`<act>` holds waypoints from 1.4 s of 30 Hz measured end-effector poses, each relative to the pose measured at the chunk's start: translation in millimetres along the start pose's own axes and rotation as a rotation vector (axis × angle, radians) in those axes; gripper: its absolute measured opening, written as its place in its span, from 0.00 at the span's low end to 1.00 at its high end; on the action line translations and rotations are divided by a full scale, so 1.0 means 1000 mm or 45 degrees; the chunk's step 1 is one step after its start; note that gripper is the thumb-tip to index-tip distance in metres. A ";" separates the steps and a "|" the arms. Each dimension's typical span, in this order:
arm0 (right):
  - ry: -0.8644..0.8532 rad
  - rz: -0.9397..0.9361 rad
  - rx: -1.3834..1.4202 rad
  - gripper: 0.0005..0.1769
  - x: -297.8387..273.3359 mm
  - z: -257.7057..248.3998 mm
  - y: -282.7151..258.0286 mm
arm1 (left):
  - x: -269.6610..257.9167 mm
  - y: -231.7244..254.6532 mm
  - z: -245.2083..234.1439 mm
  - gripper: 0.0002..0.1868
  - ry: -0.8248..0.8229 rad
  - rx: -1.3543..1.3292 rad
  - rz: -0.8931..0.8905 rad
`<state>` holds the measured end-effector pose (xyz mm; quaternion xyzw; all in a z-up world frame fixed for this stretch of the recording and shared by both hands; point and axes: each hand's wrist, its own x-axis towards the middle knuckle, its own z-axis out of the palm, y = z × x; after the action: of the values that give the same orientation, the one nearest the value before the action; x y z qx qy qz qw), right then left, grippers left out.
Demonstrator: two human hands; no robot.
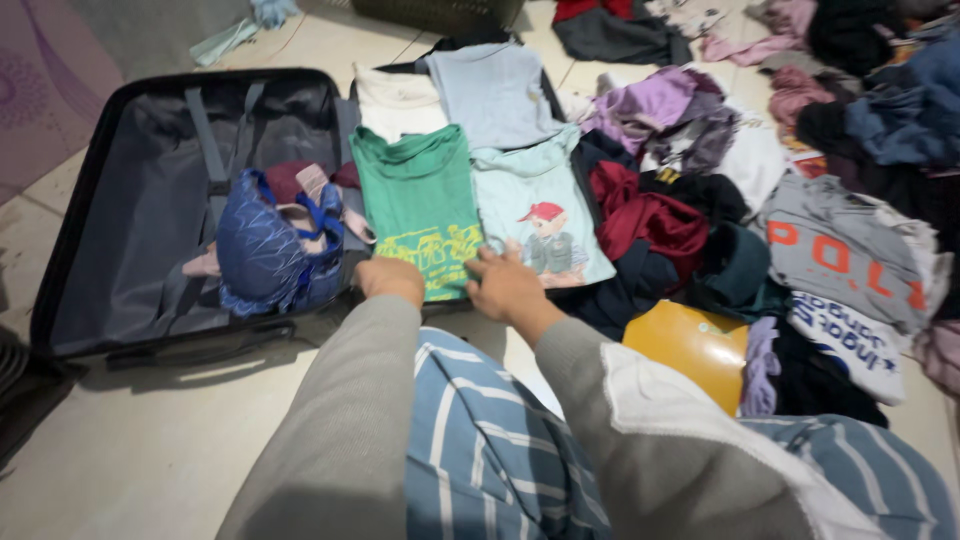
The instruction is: The person folds various clothing items, including t-shirts and sweatshirts, and places them into an open suitcase. The person handles the clothes one by one, folding them neatly before arranging them inside the suitcase.
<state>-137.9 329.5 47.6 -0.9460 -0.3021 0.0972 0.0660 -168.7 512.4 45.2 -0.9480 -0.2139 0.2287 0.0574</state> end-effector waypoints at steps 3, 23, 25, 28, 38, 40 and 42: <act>-0.008 -0.040 0.046 0.28 -0.010 -0.002 0.009 | 0.005 0.002 0.005 0.17 0.030 -0.026 -0.011; 0.562 0.343 -0.125 0.31 -0.096 -0.151 0.219 | -0.039 0.149 -0.159 0.32 0.770 -0.131 0.418; 0.553 0.430 -0.137 0.31 -0.111 -0.159 0.242 | -0.045 0.169 -0.167 0.33 0.759 -0.137 0.469; 0.527 0.498 -0.211 0.31 -0.133 -0.168 0.276 | -0.053 0.194 -0.175 0.35 0.763 -0.151 0.532; 0.528 0.752 -0.258 0.33 -0.205 -0.206 0.368 | -0.073 0.274 -0.208 0.38 0.815 -0.114 0.669; 0.475 0.830 -0.276 0.35 -0.217 -0.210 0.382 | -0.075 0.292 -0.211 0.37 0.873 -0.087 0.697; 0.463 0.879 -0.263 0.36 -0.230 -0.210 0.396 | -0.080 0.312 -0.213 0.37 0.901 -0.072 0.734</act>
<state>-53.9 -138.9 212.4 -0.9953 0.0419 -0.0863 -0.0136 -17.1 194.1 202.4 -0.9898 0.0852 -0.1084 0.0352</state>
